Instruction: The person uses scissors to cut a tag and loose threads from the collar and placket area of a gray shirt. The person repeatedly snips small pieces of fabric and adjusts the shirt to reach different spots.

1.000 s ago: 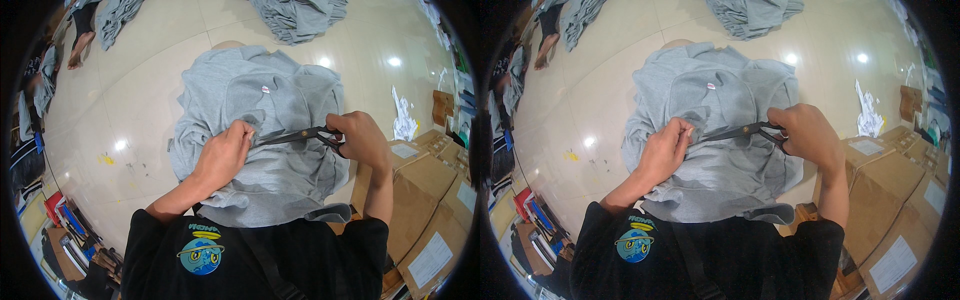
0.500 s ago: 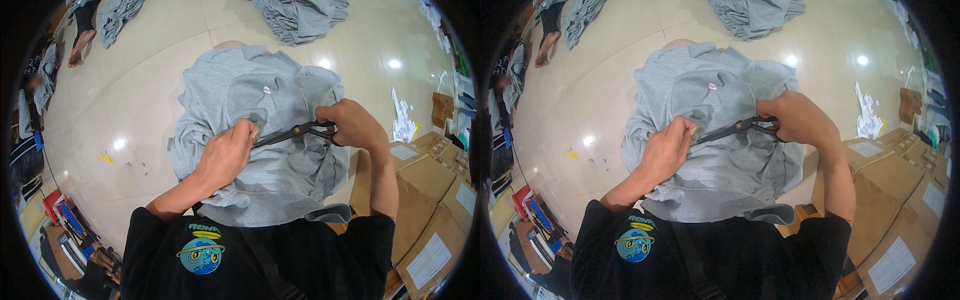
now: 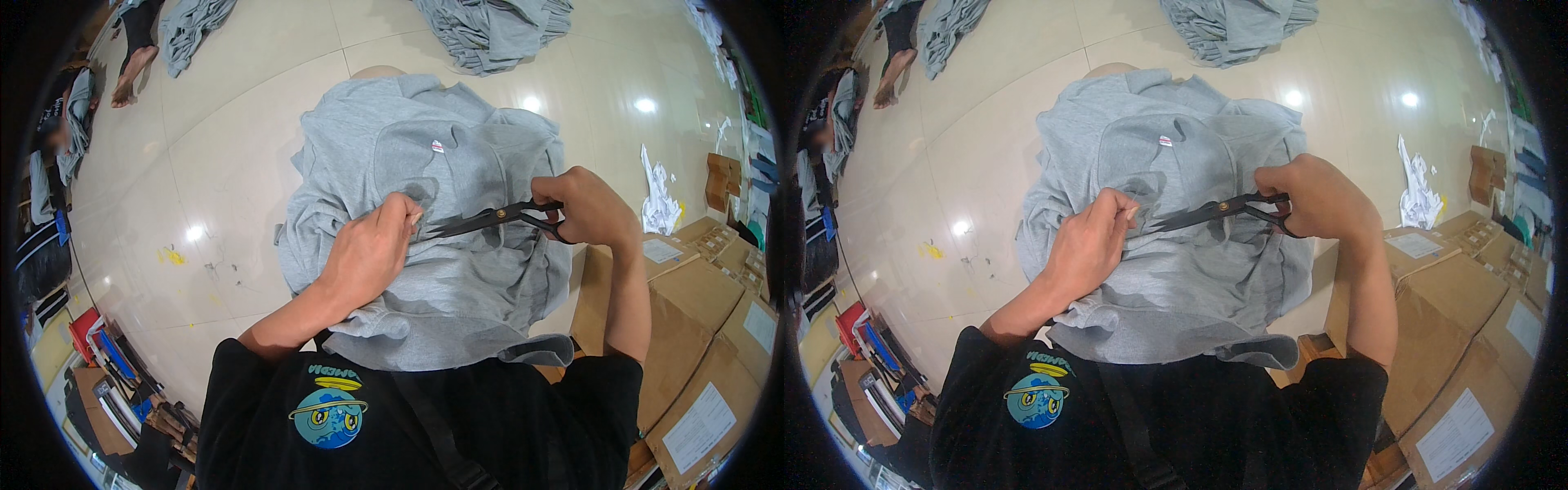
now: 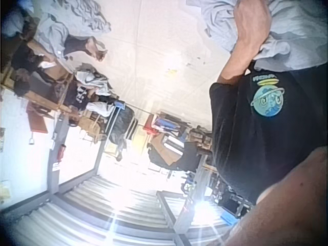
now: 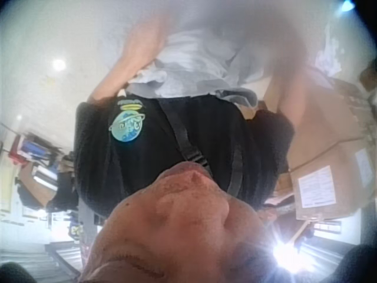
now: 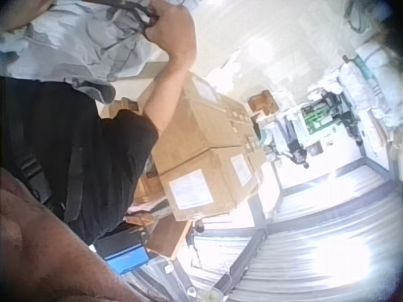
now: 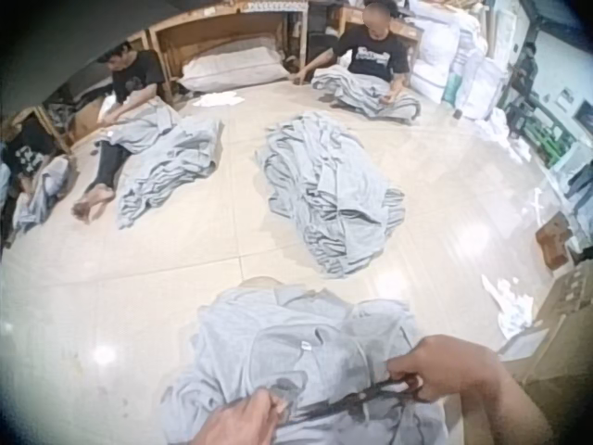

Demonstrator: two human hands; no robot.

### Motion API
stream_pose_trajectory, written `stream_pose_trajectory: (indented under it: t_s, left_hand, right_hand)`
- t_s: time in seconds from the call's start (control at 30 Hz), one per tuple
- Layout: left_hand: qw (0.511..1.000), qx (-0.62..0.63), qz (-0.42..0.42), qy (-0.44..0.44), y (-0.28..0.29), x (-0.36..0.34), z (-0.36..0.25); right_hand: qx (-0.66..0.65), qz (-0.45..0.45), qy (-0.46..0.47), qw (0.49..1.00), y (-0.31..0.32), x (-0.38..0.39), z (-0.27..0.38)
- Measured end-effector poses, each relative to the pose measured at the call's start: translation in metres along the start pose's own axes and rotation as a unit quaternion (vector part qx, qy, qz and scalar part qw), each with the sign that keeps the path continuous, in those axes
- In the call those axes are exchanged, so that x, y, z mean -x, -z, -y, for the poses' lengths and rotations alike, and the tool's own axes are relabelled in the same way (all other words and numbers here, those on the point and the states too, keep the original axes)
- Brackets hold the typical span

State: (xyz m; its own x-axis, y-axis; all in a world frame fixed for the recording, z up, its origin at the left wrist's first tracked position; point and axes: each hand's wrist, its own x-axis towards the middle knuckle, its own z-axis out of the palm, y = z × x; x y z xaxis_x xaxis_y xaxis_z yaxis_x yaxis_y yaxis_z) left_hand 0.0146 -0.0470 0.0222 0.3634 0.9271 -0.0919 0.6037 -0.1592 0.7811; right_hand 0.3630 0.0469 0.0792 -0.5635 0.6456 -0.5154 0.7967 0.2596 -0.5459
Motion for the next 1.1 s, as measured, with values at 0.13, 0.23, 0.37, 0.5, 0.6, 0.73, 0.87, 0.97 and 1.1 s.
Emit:
stream_pose_trajectory:
  t_s: [0.13,0.23,0.37,0.5,0.6,0.73,0.87,0.97,1.1]
  left_hand:
    - [1.0,-0.002,0.006,-0.009,0.001,0.0,0.0]
    - [1.0,-0.001,0.013,-0.011,0.0,-0.001,0.001]
    - [1.0,-0.004,0.015,-0.009,0.001,-0.001,0.001]
    - [1.0,-0.011,0.018,-0.007,0.0,-0.001,0.002]
    - [1.0,-0.011,0.018,0.004,0.0,-0.001,0.001]
    - [1.0,0.015,0.011,0.021,0.003,-0.001,-0.002]
    - [0.986,0.029,-0.159,0.029,0.024,0.01,0.023]
    - [0.934,0.084,-0.299,0.179,0.073,0.025,0.09]
    - [0.871,-0.353,-0.154,0.305,0.161,0.165,0.314]
  right_hand:
    - [-0.005,-0.003,0.013,1.0,-0.001,-0.003,-0.001]
    - [0.006,0.01,0.02,1.0,-0.003,-0.01,0.0]
    - [0.003,-0.002,0.032,0.999,-0.003,-0.011,0.004]
    - [0.022,-0.018,0.049,0.998,-0.009,-0.015,0.004]
    - [0.038,-0.016,0.038,0.998,-0.009,-0.015,0.006]
    - [0.05,-0.014,0.035,0.998,-0.006,-0.013,0.011]
    - [0.022,-0.058,0.008,0.998,-0.005,-0.005,0.0]
    - [0.006,-0.118,-0.025,0.993,-0.009,0.01,-0.009]
    - [-0.038,-0.182,-0.057,0.981,-0.017,0.014,-0.012]
